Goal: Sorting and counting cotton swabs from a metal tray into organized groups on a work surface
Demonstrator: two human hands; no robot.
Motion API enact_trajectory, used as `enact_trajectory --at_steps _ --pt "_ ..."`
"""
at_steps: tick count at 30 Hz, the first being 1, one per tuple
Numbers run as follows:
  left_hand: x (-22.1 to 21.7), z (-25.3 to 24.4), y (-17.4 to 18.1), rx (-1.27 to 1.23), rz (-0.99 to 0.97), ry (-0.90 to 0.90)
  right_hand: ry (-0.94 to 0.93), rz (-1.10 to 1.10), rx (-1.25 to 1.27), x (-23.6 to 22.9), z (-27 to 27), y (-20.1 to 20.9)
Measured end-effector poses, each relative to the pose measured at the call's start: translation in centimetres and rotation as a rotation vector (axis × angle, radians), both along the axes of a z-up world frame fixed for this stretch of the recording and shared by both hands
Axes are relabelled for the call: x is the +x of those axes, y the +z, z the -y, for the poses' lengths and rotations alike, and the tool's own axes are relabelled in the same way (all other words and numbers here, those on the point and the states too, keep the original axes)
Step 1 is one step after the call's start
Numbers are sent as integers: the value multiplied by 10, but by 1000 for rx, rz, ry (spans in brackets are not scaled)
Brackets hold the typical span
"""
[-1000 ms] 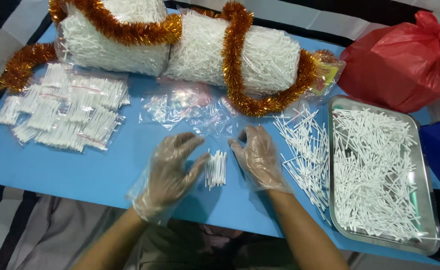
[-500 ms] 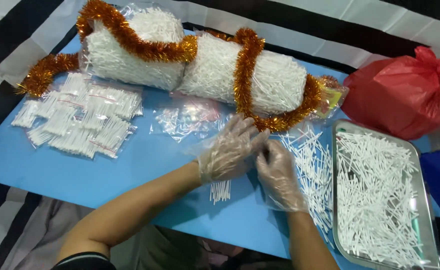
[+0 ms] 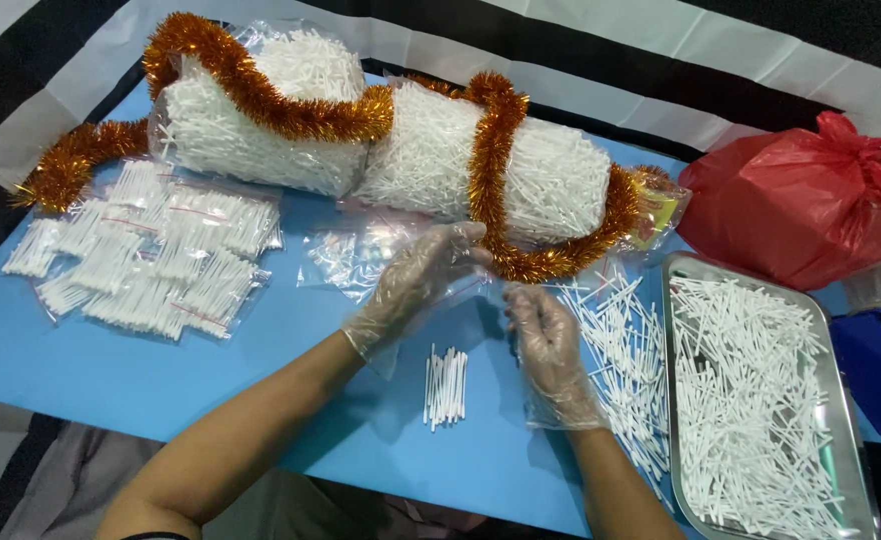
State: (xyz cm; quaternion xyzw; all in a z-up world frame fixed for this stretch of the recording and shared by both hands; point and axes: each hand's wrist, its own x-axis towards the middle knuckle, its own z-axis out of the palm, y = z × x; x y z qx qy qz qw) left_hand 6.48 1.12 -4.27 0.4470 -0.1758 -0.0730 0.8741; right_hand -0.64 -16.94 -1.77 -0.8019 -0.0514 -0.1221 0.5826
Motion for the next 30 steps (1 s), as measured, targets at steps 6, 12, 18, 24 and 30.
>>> enact_trajectory --at_steps 6,12,18,24,30 --pt "-3 -7 -7 37 -108 -147 29 -255 312 3 -34 -11" --pt "4 16 -31 31 135 -9 -36 -240 412 17 -31 -11" --pt "-8 -17 30 795 757 647 -15 -27 19 18 2 17" --pt "-27 -6 40 1126 1094 600 -68 -125 -188 5 -3 38" --pt "-22 -11 26 1325 1177 578 -34 -65 -191 9 -3 32"
